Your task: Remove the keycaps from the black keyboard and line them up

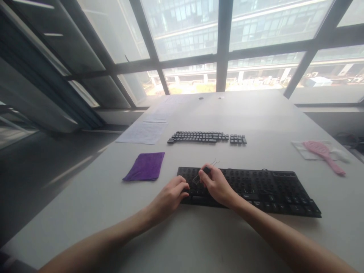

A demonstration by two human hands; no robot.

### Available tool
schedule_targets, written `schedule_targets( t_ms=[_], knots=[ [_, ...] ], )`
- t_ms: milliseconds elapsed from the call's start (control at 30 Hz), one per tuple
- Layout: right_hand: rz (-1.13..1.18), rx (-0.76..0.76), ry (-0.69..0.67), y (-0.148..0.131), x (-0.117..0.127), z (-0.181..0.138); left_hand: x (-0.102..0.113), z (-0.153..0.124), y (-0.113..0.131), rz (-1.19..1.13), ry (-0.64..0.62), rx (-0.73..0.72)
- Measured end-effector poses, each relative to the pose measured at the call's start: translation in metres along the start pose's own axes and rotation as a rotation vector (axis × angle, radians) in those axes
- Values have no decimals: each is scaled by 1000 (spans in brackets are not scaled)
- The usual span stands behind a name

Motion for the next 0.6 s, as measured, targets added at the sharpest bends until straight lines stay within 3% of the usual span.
schedule_targets(
  t_ms=[300,600],
  knots=[
    [-193,115,-8,-22,-12,5,16,-4,-11,-222,145,40],
    [-205,111,-90,-26,-24,17,9,-3,-22,-250,113,30]
  ],
)
Point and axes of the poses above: each hand's wrist, its own z-axis towards the middle knuckle, its own x-axis out of the back of the hand, y = z × x, the point moved 3 cm from there along z, towards the middle knuckle, and after that the axes turned 6 degrees about -z, right-handed, at the moved point
